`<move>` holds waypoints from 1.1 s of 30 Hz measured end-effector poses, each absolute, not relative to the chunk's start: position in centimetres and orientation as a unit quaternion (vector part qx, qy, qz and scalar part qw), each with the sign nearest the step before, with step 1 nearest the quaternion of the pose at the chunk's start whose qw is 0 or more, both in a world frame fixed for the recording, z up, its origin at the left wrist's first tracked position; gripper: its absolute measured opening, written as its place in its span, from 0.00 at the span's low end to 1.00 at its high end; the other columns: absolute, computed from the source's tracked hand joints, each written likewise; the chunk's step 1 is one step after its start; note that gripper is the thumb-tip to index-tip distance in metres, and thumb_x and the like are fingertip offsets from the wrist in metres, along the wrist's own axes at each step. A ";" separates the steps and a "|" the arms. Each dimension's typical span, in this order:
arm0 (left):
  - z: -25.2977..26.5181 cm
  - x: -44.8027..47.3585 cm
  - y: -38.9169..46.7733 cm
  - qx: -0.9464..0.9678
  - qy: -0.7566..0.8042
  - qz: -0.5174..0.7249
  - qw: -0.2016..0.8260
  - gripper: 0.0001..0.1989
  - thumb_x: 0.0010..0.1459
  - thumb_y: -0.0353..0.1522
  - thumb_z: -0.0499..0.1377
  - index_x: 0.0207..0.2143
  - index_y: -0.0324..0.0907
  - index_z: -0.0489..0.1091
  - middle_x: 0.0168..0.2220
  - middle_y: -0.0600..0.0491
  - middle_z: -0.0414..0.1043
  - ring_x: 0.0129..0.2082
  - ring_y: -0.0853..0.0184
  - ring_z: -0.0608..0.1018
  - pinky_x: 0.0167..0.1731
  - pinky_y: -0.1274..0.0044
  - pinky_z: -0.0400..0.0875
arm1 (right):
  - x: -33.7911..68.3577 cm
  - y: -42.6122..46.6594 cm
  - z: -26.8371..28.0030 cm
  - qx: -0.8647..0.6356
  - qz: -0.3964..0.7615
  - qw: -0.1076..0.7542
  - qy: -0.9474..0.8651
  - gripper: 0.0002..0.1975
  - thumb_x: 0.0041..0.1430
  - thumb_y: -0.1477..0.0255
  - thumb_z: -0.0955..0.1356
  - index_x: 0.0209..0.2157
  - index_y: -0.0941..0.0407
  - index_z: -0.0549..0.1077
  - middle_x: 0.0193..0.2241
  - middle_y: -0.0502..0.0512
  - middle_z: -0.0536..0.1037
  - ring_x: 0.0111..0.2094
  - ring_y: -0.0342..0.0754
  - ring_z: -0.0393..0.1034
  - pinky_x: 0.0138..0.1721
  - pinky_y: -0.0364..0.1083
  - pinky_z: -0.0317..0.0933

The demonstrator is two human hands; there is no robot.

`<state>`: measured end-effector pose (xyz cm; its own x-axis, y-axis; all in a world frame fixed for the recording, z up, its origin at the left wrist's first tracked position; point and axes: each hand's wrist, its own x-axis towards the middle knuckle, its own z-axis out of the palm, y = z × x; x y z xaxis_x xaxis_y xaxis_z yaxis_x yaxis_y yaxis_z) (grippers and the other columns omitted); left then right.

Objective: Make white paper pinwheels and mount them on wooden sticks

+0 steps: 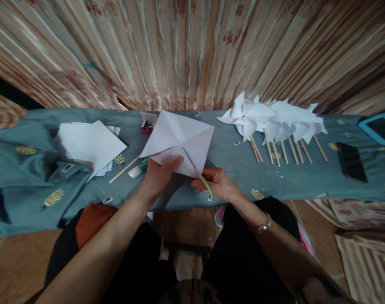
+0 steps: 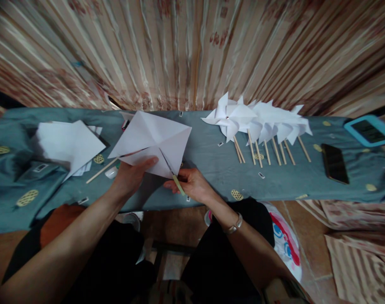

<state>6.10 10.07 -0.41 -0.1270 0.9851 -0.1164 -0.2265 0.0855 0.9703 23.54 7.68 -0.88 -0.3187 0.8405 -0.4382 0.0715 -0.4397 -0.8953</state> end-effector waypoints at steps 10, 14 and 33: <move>-0.6 5.8 10.4 0.371 0.490 0.573 0.542 0.13 0.41 0.33 0.70 0.31 0.44 0.74 0.37 0.52 0.79 0.39 0.61 0.78 0.46 0.68 0.72 | 23.7 7.6 -1.2 -0.473 0.698 0.248 -0.477 0.24 0.35 0.56 0.80 0.31 0.58 0.77 0.20 0.47 0.74 0.21 0.40 0.65 0.22 0.40 0.58; -0.4 5.3 11.2 0.335 0.476 0.598 0.551 0.16 0.39 0.31 0.71 0.34 0.44 0.73 0.35 0.53 0.78 0.39 0.61 0.79 0.47 0.67 0.72 | 24.5 7.6 -0.8 -0.468 0.684 0.212 -0.518 0.27 0.39 0.54 0.78 0.36 0.58 0.76 0.22 0.45 0.73 0.22 0.38 0.63 0.23 0.40 0.55; -0.3 5.2 10.8 0.465 0.538 0.448 0.542 0.16 0.39 0.31 0.68 0.34 0.42 0.73 0.36 0.48 0.80 0.42 0.52 0.79 0.47 0.59 0.73 | 28.9 10.9 -0.3 -0.549 0.490 0.505 -0.451 0.27 0.38 0.48 0.77 0.33 0.55 0.77 0.21 0.46 0.73 0.23 0.41 0.64 0.24 0.42 0.57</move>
